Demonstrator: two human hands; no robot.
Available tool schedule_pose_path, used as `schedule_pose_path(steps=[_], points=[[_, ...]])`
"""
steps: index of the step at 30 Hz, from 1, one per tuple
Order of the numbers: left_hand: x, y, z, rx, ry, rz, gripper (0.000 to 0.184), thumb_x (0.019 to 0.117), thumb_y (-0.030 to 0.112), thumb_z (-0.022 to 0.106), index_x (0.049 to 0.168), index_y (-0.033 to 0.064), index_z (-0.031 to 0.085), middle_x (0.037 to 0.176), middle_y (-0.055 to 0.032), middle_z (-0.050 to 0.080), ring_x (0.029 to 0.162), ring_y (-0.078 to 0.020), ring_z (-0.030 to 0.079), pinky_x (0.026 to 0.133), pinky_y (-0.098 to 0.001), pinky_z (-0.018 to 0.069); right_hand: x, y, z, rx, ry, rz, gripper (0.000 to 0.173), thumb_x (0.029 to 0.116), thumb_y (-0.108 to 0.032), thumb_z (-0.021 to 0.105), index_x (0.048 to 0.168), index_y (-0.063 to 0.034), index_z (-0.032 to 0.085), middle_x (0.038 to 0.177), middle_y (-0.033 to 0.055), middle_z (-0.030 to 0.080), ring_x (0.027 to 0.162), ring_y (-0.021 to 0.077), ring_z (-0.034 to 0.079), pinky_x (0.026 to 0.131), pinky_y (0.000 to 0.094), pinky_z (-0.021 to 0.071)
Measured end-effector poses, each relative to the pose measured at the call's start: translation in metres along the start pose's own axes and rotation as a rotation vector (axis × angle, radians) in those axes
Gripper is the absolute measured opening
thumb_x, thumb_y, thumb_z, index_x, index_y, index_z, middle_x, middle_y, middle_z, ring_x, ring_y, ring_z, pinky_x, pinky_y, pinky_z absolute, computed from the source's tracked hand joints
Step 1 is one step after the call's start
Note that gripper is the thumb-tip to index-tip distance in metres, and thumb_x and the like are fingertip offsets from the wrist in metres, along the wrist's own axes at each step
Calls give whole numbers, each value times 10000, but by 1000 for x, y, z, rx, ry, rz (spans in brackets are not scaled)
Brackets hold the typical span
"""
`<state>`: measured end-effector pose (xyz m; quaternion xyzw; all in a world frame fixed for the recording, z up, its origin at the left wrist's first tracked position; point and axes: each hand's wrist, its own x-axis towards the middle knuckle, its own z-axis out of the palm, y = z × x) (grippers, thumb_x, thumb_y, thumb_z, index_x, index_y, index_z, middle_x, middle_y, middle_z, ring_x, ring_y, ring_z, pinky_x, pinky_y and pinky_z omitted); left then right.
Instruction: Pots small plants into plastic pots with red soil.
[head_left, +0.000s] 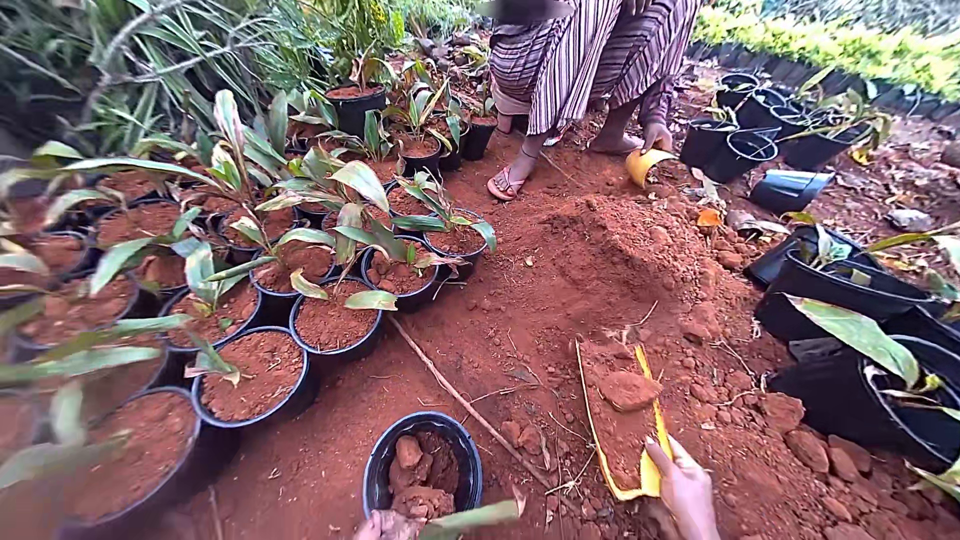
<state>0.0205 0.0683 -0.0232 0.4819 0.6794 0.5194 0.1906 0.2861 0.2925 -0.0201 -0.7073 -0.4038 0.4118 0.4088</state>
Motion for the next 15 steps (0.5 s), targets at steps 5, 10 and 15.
schedule_pose_path(steps=[5,10,15], points=[[8,46,-37,-197,206,-223,100,891,-77,601,884,-125,689,882,17,700,908,88,618,876,-122,505,-54,-24,-33,-281,-404,-198,252,933,68,530,1132,172,644,995,121,700,844,-52,611,822,167,501],[8,55,-62,-43,284,-110,136,907,-69,577,870,-166,665,898,-7,693,950,106,598,896,-98,483,-84,-69,2,-500,-886,-414,288,948,34,541,1170,93,714,1110,233,735,1034,239,714,967,417,532],[-2,47,-77,161,338,-43,196,906,-35,610,867,-219,666,847,-211,679,928,11,613,893,-98,454,-92,-107,12,-826,-1005,-429,309,998,-12,518,1227,48,715,1102,292,726,1045,483,694,943,655,482]])
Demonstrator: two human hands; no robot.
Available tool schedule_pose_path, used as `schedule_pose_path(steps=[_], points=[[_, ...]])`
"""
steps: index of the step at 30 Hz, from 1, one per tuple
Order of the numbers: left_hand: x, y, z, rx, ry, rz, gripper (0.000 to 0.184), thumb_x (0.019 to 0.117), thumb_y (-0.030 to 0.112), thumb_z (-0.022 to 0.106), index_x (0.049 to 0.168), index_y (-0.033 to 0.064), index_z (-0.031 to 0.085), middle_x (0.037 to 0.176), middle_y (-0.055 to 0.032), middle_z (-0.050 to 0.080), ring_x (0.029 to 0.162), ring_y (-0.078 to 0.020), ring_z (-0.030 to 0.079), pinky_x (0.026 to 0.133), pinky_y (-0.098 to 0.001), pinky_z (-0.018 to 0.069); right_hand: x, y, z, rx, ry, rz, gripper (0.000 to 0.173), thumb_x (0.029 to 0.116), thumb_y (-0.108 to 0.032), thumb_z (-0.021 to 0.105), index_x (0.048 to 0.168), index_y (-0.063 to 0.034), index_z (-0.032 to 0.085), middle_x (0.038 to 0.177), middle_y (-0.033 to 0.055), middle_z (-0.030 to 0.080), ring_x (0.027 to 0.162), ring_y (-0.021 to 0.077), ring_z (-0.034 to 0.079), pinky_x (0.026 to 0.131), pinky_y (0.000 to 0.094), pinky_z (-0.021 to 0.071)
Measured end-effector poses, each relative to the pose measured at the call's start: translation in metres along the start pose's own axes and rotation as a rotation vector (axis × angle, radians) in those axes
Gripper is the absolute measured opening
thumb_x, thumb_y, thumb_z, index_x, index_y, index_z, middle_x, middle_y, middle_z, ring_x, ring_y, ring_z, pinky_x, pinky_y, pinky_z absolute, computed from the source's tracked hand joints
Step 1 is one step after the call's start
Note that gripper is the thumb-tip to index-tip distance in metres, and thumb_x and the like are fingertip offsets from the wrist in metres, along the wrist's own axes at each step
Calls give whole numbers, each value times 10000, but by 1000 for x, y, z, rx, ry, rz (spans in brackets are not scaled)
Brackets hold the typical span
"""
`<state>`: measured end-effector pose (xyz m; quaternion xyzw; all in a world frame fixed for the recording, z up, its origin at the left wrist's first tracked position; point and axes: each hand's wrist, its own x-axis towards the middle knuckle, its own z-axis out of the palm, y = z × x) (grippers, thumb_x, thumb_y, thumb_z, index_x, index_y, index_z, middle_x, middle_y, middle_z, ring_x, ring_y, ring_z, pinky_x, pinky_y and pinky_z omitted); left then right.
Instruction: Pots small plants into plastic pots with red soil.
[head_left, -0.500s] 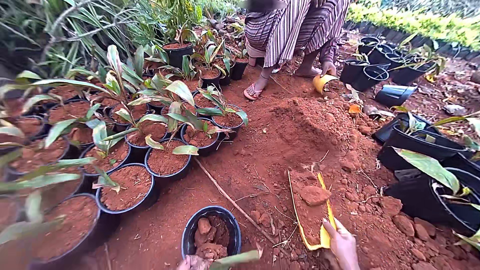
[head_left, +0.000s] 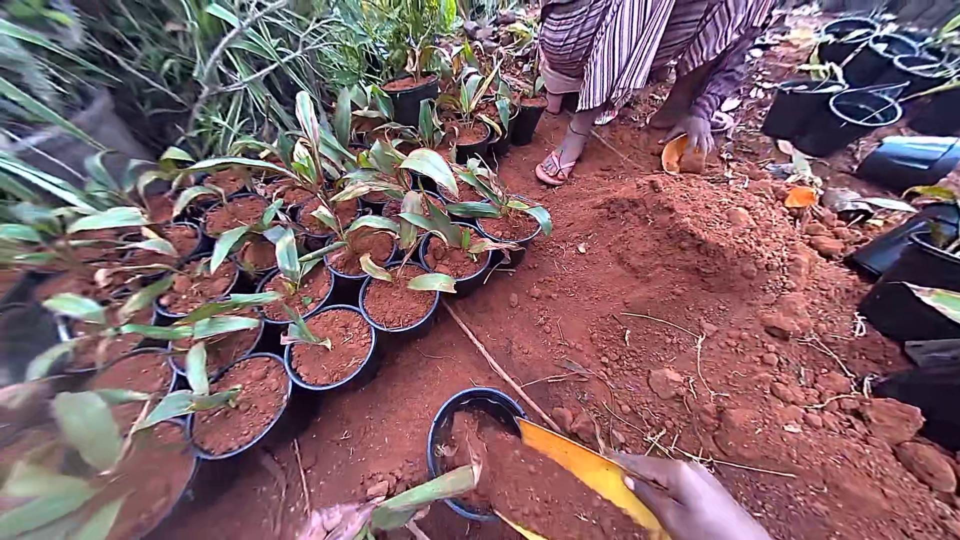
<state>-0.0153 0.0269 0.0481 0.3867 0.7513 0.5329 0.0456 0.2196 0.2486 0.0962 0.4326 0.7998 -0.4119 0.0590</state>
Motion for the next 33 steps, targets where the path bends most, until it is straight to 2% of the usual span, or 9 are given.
schedule_pose_path(steps=[6,10,15,19,23,25,27,30,33], points=[[-7,1,-2,51,-10,-89,177,876,-60,606,860,-226,664,842,-233,672,908,-24,611,874,-106,450,1,-35,-4,-258,-54,139,361,1036,-73,466,1306,-48,704,1071,285,728,1020,511,684,875,657,496],[-10,1,1,-82,-6,-185,158,884,-65,592,867,-210,652,866,-100,672,925,64,592,889,-91,458,-13,-11,-12,-173,70,101,337,1012,-50,495,1265,13,710,1071,305,725,1012,529,686,889,705,479],[-9,1,6,-49,-80,-119,180,884,-56,602,881,-221,672,850,-206,680,909,-4,615,883,-105,457,-9,-28,1,-165,91,29,345,1015,-61,497,1282,-9,709,1019,286,739,939,514,706,832,680,509],[-2,9,12,-105,-170,-70,170,907,-44,600,903,-183,696,868,-179,690,918,-1,629,883,-113,475,-10,-9,-6,-213,170,150,346,1016,-75,496,1280,-25,714,1022,297,733,955,532,695,832,698,495],[4,18,29,-53,-280,37,144,880,-79,614,936,-151,725,898,-243,699,889,-156,675,864,-172,512,-27,13,-16,-99,271,178,339,1015,-40,497,1284,60,678,1124,323,709,1043,530,678,922,687,471],[4,8,53,-14,-294,75,162,826,-97,634,940,-136,741,913,-260,711,871,-260,704,856,-268,554,-34,19,-15,-69,314,218,339,1016,-37,492,1281,68,675,1151,323,701,1069,523,671,942,679,462],[-2,-7,83,-9,-330,0,181,823,-90,639,963,-139,744,958,-283,717,909,-350,717,876,-393,568,-40,26,-13,-61,356,263,342,1016,-33,485,1282,75,671,1164,328,696,1083,525,665,954,680,453],[-12,-10,111,-53,-450,-87,193,855,-81,631,1005,-149,733,1047,-315,706,1014,-430,697,956,-491,539,-48,40,-9,-42,376,342,351,1021,-32,477,1302,77,656,1182,333,688,1108,532,654,977,681,441],[-17,-7,111,-73,-432,-81,210,843,-112,602,1003,-148,733,1035,-307,709,1003,-407,701,955,-470,545,-57,51,-6,4,385,396,342,1020,-24,477,1288,74,664,1184,323,691,1114,498,663,988,646,452]])
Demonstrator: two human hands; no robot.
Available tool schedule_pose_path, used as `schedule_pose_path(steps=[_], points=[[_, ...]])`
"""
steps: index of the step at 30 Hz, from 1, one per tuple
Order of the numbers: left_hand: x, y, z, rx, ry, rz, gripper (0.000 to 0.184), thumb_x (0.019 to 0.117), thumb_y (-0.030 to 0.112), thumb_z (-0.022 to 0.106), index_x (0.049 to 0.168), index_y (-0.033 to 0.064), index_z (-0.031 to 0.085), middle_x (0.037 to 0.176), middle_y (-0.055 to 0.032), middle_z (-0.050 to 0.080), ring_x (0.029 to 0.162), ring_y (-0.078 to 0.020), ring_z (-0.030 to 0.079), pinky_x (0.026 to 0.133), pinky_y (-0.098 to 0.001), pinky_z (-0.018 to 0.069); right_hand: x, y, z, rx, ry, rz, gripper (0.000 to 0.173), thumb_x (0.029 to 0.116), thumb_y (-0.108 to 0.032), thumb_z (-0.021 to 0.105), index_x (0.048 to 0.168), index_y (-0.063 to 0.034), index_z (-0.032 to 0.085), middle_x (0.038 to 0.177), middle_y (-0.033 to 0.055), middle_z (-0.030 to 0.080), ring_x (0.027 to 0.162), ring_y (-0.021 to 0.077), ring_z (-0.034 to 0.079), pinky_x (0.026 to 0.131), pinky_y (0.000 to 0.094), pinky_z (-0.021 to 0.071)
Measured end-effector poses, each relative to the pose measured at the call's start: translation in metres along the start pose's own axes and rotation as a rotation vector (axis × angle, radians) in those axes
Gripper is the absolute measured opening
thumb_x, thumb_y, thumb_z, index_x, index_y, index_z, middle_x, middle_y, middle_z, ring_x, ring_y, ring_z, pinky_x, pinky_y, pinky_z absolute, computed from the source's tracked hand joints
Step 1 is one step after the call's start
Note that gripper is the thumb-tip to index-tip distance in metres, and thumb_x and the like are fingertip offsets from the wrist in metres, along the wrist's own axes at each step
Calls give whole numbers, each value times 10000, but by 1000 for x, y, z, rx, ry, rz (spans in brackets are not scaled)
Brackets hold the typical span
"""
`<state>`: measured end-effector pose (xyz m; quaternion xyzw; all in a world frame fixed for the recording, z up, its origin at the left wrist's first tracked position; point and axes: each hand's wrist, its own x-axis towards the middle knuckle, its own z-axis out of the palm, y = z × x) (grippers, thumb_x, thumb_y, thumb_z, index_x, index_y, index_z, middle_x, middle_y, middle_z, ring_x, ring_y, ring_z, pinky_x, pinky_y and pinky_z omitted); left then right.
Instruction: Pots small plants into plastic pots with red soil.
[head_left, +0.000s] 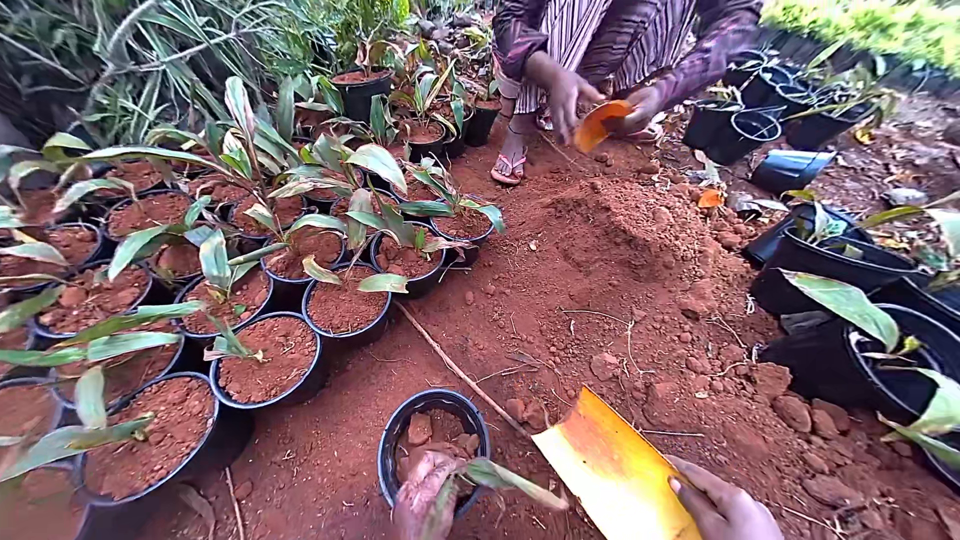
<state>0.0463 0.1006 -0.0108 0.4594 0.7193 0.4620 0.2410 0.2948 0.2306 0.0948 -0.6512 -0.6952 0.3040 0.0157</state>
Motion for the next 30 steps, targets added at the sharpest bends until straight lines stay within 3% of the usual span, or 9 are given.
schedule_pose_path(steps=[3,8,16,21,27,30], points=[[4,5,-12,42,134,-74,197,861,-75,606,994,-156,727,1005,-305,701,973,-369,692,934,-439,537,0,8,1,33,5,63,346,1019,-26,480,1298,78,656,1202,319,685,1132,486,656,1004,630,447],[7,7,-14,168,195,-226,243,926,42,632,1048,-154,709,1076,-338,697,1050,-472,678,979,-550,505,2,14,10,21,-17,59,349,1016,-32,484,1298,76,658,1184,325,688,1118,494,659,989,633,453],[10,23,-16,75,189,-252,204,911,27,646,982,-161,684,951,-278,705,904,-296,695,878,-399,540,3,14,13,29,-32,62,347,1023,-34,472,1292,73,663,1183,324,689,1123,498,655,986,649,445],[15,-4,-15,17,252,-386,233,950,50,618,1060,-153,646,949,-250,679,860,-253,669,845,-406,540,3,13,15,14,-42,84,350,1024,-44,474,1300,62,662,1199,319,686,1132,499,651,992,654,440],[13,-18,-21,31,164,-133,203,882,18,612,970,-149,687,1119,-304,672,1103,-388,641,1003,-456,488,4,10,20,-1,-71,76,353,1030,-51,473,1313,48,660,1213,316,683,1141,498,649,1000,657,435],[11,-16,-24,22,119,-193,260,934,42,606,1066,-172,672,1179,-323,668,1155,-411,638,1047,-491,466,3,8,22,-3,-77,75,359,1033,-55,470,1326,47,652,1211,316,684,1141,505,647,999,657,434]])
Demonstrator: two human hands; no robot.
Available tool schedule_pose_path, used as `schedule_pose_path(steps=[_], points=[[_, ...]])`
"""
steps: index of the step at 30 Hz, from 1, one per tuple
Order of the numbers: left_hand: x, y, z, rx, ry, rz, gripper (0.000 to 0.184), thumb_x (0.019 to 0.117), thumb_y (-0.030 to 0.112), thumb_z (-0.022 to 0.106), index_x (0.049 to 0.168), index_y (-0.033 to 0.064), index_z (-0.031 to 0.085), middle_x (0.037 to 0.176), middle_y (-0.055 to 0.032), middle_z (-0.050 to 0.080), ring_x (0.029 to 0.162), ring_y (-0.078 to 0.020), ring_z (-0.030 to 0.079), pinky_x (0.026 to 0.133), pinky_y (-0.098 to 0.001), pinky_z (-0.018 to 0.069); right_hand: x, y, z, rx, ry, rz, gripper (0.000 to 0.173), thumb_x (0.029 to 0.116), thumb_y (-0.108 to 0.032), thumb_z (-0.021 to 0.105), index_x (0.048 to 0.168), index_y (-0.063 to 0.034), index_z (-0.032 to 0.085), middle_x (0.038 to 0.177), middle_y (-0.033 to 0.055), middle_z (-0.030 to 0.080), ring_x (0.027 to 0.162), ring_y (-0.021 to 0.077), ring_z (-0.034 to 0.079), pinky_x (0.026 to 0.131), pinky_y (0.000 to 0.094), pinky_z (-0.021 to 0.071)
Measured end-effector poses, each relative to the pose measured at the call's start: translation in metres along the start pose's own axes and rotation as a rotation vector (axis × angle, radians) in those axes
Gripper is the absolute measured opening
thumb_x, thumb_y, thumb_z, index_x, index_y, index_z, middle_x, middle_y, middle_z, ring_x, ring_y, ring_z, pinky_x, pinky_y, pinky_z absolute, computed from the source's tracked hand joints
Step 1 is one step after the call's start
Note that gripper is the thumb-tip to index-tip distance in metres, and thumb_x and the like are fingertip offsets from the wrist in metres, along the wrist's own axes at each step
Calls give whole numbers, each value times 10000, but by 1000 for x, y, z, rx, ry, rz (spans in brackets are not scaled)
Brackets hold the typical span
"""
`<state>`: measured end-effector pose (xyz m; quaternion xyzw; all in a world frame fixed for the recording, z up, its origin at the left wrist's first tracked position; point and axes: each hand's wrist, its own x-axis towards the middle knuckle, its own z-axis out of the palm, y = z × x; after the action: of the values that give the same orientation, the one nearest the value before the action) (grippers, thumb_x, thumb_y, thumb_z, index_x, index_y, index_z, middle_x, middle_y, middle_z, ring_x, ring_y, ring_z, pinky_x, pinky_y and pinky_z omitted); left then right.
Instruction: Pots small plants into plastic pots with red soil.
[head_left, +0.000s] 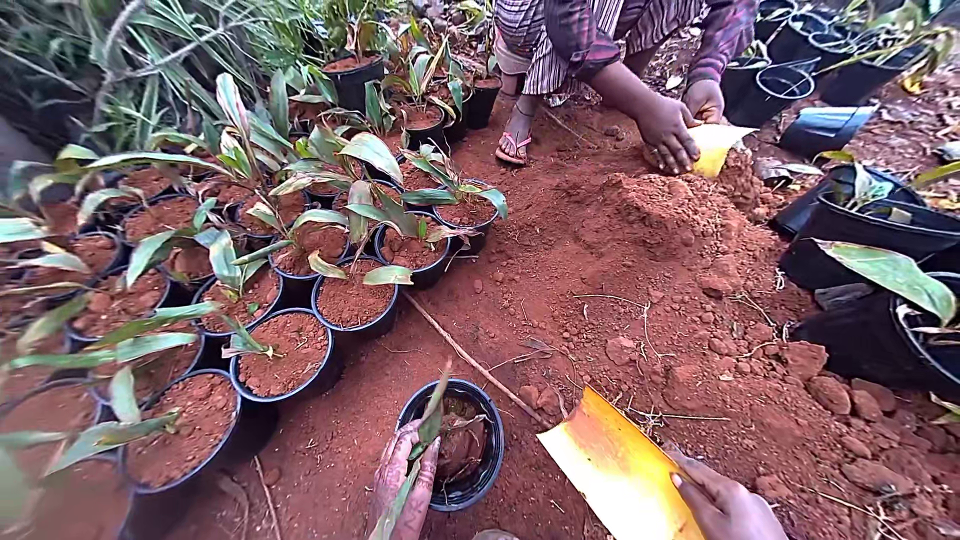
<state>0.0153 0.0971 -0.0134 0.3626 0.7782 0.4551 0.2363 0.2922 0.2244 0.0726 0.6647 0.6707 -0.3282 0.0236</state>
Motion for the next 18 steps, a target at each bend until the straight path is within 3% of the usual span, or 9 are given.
schedule_pose_path(steps=[2,4,6,9,11,14,15,18], points=[[-3,3,-1,82,11,10,237,936,34,615,1033,-169,690,1042,-314,704,1024,-418,688,955,-513,516,0,1,1,-13,4,-15,357,1032,-49,466,1318,53,656,1215,315,683,1144,514,643,1001,660,434],[-5,3,2,166,66,134,165,880,7,653,885,-148,710,887,-279,725,868,-394,725,843,-475,566,0,3,1,-20,10,-18,358,1030,-47,466,1316,48,659,1209,316,686,1136,516,647,994,667,437],[-4,6,4,174,71,139,170,882,26,661,850,-134,711,841,-259,725,807,-350,731,802,-450,574,0,4,0,-20,18,-11,359,1031,-53,468,1318,46,659,1204,314,688,1131,512,649,989,664,440],[-6,20,5,20,69,-34,195,906,53,665,869,-138,687,805,-196,694,746,-163,668,770,-305,544,0,4,-2,-16,29,-9,357,1033,-53,465,1316,45,661,1197,319,688,1122,513,652,985,667,440],[-8,29,5,-104,96,-95,192,920,53,654,858,-128,651,762,-106,660,687,-29,632,715,-188,536,-1,6,-3,-17,34,-4,357,1032,-47,463,1313,39,665,1190,313,693,1118,507,657,983,665,443],[-5,39,6,-290,201,-196,95,918,-18,636,870,-89,596,732,16,633,637,70,614,663,-114,539,-2,6,-3,-20,40,-6,356,1026,-39,465,1306,43,667,1177,316,695,1108,513,658,971,672,445],[-4,36,7,-325,212,-237,73,927,-28,625,888,-75,586,738,29,633,632,70,617,655,-113,544,-1,6,-2,-23,35,-8,356,1027,-43,466,1308,45,665,1180,318,693,1111,520,654,972,675,442],[-4,13,9,-244,170,-323,143,969,16,610,962,-127,611,808,-69,635,683,-4,614,702,-168,530,0,3,-1,-27,12,-2,360,1035,-55,466,1326,42,654,1195,322,687,1126,528,644,983,674,432]])
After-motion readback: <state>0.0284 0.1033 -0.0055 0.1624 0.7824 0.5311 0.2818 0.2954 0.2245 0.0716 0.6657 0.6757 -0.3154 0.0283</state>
